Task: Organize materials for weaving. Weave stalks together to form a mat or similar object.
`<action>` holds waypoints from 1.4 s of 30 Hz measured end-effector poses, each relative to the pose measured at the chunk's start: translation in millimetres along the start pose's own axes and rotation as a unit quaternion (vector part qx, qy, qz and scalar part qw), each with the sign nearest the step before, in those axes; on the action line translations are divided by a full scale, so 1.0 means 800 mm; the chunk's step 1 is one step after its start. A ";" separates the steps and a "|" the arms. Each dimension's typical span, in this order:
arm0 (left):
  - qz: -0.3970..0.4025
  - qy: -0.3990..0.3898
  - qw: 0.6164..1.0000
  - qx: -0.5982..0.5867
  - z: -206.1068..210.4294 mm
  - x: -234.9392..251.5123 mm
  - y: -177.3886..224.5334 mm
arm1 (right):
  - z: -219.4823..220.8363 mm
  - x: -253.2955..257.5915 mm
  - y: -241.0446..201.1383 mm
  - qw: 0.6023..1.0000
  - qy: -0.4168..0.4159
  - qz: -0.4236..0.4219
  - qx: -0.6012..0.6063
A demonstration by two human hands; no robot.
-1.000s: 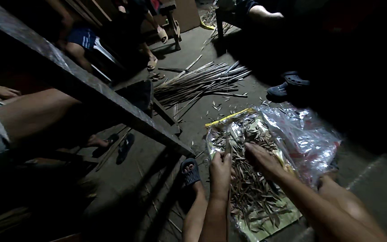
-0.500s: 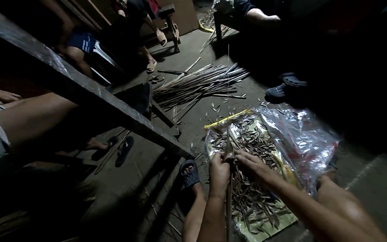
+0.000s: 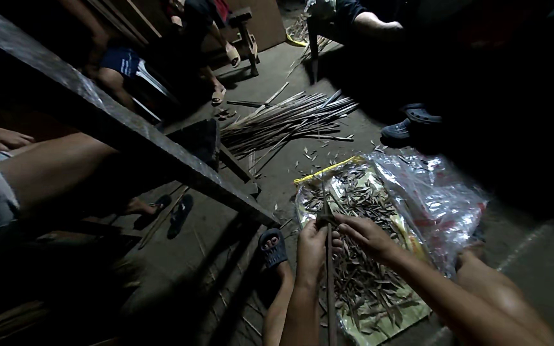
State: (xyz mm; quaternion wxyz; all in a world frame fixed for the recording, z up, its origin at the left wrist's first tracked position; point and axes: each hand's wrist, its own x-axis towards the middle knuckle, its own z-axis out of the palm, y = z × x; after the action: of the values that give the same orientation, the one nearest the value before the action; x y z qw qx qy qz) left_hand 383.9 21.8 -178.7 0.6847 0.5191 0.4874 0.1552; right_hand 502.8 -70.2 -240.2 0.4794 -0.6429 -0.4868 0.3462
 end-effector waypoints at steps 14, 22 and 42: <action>-0.029 -0.091 0.995 0.014 0.009 -0.011 -0.014 | -0.025 0.015 0.008 0.983 0.123 0.088 -0.101; -0.013 -0.092 0.992 0.085 0.018 -0.009 -0.025 | -0.051 0.019 0.018 0.982 0.168 0.080 -0.047; 0.123 -0.016 0.953 0.276 0.023 -0.010 -0.037 | -0.014 0.012 0.006 0.966 0.123 0.117 -0.196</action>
State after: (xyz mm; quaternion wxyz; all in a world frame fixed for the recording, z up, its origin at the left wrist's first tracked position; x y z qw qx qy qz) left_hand 386.7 -6.1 -200.7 0.4983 0.7459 0.4329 0.0891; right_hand 517.3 -64.5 -240.8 0.3562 -0.8146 -0.4038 0.2157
